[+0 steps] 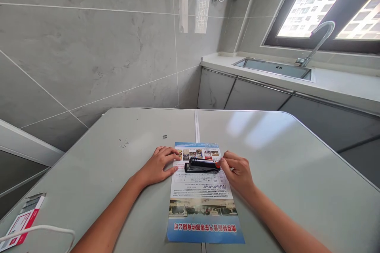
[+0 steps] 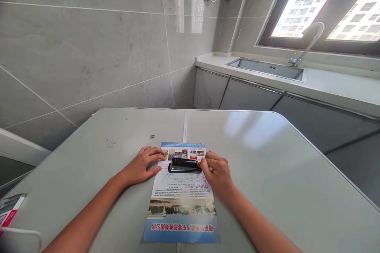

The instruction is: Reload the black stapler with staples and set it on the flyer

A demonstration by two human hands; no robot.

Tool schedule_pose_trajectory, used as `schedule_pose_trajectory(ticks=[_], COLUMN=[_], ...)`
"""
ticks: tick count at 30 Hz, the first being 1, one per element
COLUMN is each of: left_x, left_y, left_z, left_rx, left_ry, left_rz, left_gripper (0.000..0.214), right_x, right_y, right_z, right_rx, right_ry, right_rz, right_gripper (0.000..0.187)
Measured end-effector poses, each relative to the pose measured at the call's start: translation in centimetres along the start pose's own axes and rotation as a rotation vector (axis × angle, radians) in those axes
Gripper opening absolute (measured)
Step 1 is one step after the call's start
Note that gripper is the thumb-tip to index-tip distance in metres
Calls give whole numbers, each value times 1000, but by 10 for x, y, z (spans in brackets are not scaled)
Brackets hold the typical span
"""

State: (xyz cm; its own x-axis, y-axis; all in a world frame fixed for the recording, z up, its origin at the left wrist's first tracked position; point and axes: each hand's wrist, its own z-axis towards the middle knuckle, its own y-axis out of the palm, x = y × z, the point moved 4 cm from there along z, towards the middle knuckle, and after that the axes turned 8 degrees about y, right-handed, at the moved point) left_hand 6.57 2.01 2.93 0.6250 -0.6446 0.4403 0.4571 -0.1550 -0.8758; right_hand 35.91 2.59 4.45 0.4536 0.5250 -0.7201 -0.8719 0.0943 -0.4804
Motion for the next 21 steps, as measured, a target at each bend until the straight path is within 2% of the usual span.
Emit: schedule_pose_trajectory(ticks=[5, 12, 21], left_x=[18, 24, 17], left_y=[9, 25, 26], left_z=[7, 14, 14], left_rx=[88, 118, 136], left_ry=[-79, -145, -233], left_rz=[-46, -144, -172], left_gripper=[47, 29, 30], right_x=[4, 14, 24], right_y=[0, -3, -6], right_z=[0, 5, 12], right_rx=[-32, -133, -396], right_ry=[16, 78, 198], right_rz=[-14, -6, 54], right_gripper=[47, 46, 46])
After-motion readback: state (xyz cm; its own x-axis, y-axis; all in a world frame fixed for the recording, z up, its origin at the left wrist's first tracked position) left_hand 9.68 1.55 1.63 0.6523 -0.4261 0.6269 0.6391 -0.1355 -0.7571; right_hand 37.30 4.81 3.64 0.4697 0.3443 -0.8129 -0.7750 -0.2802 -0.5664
